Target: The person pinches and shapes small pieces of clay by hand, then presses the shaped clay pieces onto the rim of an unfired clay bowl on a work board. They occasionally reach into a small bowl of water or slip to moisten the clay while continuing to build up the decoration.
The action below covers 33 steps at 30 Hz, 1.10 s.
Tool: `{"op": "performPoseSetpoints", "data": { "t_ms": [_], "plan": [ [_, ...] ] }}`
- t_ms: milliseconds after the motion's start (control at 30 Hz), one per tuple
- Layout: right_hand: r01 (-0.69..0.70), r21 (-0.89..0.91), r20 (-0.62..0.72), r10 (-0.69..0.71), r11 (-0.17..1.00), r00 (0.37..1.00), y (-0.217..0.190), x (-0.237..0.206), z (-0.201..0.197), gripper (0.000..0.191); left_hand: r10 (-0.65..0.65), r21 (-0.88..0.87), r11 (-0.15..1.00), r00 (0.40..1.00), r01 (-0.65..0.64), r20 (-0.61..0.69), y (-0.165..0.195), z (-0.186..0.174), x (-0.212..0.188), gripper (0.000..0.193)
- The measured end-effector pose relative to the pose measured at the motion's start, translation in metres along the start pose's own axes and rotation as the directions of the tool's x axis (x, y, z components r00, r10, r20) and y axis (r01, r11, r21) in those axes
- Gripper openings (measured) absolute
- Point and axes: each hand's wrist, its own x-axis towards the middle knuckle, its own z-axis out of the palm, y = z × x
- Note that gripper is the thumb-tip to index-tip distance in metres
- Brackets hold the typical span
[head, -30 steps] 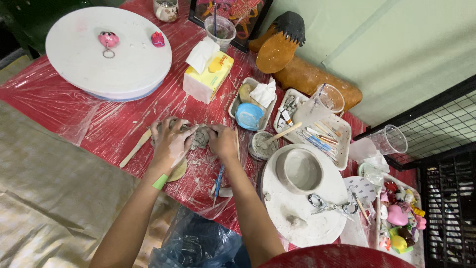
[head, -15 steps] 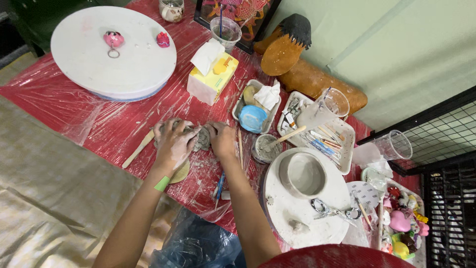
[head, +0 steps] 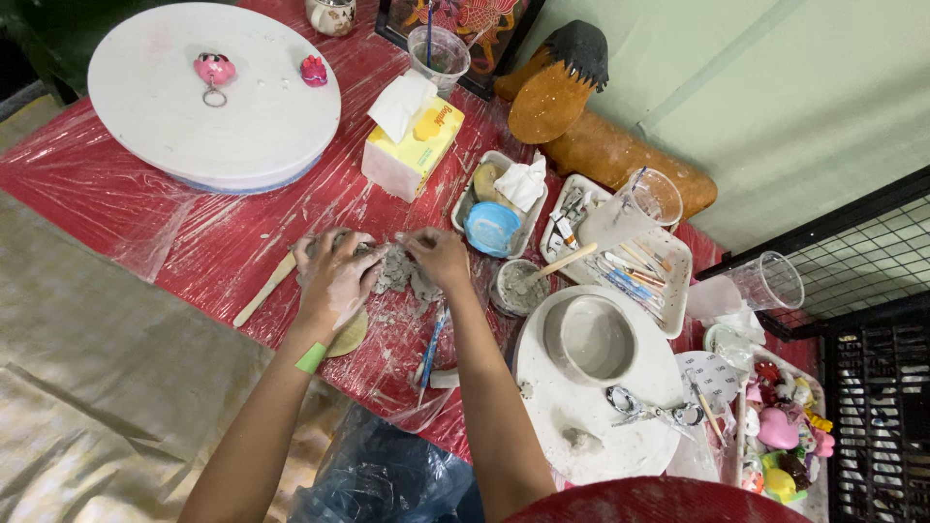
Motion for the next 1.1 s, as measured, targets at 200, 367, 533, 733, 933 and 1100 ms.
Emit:
{"op": "performPoseSetpoints", "data": {
  "t_ms": [200,367,533,733,933,1100],
  "plan": [
    [0.116,0.616,0.198,-0.296,0.779,0.935,0.018,0.008,0.002,0.031,-0.001,0.005,1.0,1.0,0.001,0.014,0.001,-0.007,0.001,0.021],
    [0.13,0.249,0.023,-0.14,0.96,0.99,0.009,-0.004,0.003,0.025,0.024,-0.025,0.999,0.999,-0.024,-0.026,0.001,-0.011,0.0,0.023],
    [0.223,0.031,-0.174,-0.215,0.974,0.961,0.002,-0.019,0.008,0.022,0.012,-0.012,1.0,1.0,-0.012,-0.003,-0.001,-0.007,0.0,0.02],
    [0.295,-0.011,-0.138,-0.294,0.955,0.946,0.013,-0.019,-0.009,0.022,0.018,0.034,0.999,1.0,-0.017,-0.011,-0.004,-0.002,0.0,0.018],
    [0.259,-0.088,-0.117,-0.268,0.962,0.956,0.014,-0.011,-0.012,0.023,0.013,0.01,1.0,1.0,-0.013,-0.027,-0.002,-0.003,0.001,0.018],
    [0.168,-0.275,0.026,-0.168,0.947,0.985,0.014,-0.001,-0.008,0.024,0.026,-0.034,0.999,0.998,-0.027,-0.055,0.0,-0.009,0.0,0.019]
  ]
}}
